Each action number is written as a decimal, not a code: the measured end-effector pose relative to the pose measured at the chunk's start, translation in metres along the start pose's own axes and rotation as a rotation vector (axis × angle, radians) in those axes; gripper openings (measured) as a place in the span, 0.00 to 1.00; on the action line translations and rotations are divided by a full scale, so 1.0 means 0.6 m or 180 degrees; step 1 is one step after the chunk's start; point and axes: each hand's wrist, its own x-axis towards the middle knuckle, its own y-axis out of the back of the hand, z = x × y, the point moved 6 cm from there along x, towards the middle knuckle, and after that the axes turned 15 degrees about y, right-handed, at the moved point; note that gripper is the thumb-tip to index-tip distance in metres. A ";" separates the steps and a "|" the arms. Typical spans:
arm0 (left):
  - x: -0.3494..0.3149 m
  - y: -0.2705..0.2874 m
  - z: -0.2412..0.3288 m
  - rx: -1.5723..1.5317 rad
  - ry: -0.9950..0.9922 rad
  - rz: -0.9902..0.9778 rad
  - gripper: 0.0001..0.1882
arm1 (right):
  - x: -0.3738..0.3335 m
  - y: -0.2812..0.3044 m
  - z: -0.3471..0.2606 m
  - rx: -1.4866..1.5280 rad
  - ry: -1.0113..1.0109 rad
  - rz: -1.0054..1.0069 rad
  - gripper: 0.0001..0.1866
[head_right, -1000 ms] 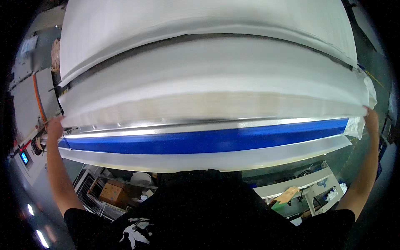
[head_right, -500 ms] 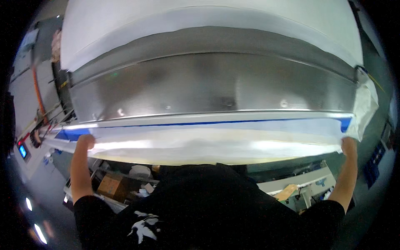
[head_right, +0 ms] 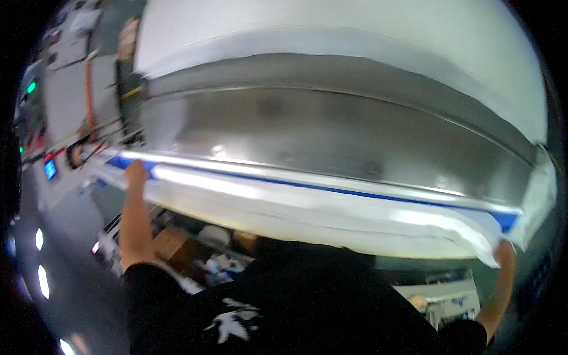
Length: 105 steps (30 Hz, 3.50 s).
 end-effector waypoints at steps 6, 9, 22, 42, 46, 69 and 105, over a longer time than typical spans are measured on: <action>-0.123 0.069 0.111 -0.1308 -0.0457 0.0466 0.16 | 0.033 0.147 -0.205 0.0995 0.0226 -0.1200 0.29; -0.221 0.129 0.174 -0.1824 -0.0830 0.0822 0.12 | 0.061 0.162 -0.238 0.0789 0.0808 -0.0997 0.30; -0.411 0.029 0.182 -0.3846 -0.0489 0.0009 0.11 | -0.014 0.217 -0.439 0.2000 0.0587 0.1828 0.09; -0.438 0.067 0.186 -0.3468 0.0417 -0.0157 0.16 | -0.045 0.208 -0.538 0.2722 0.0224 0.2792 0.15; -0.437 0.068 0.196 -0.3440 0.0430 -0.0337 0.17 | -0.044 0.205 -0.530 0.2475 0.0303 0.2870 0.14; -0.444 0.088 0.183 -0.3433 0.0326 -0.0480 0.17 | -0.071 0.246 -0.537 0.2138 0.0366 0.2051 0.24; -0.441 0.089 0.188 -0.3456 0.0394 -0.0494 0.16 | -0.056 0.231 -0.530 0.2043 0.0280 0.2113 0.20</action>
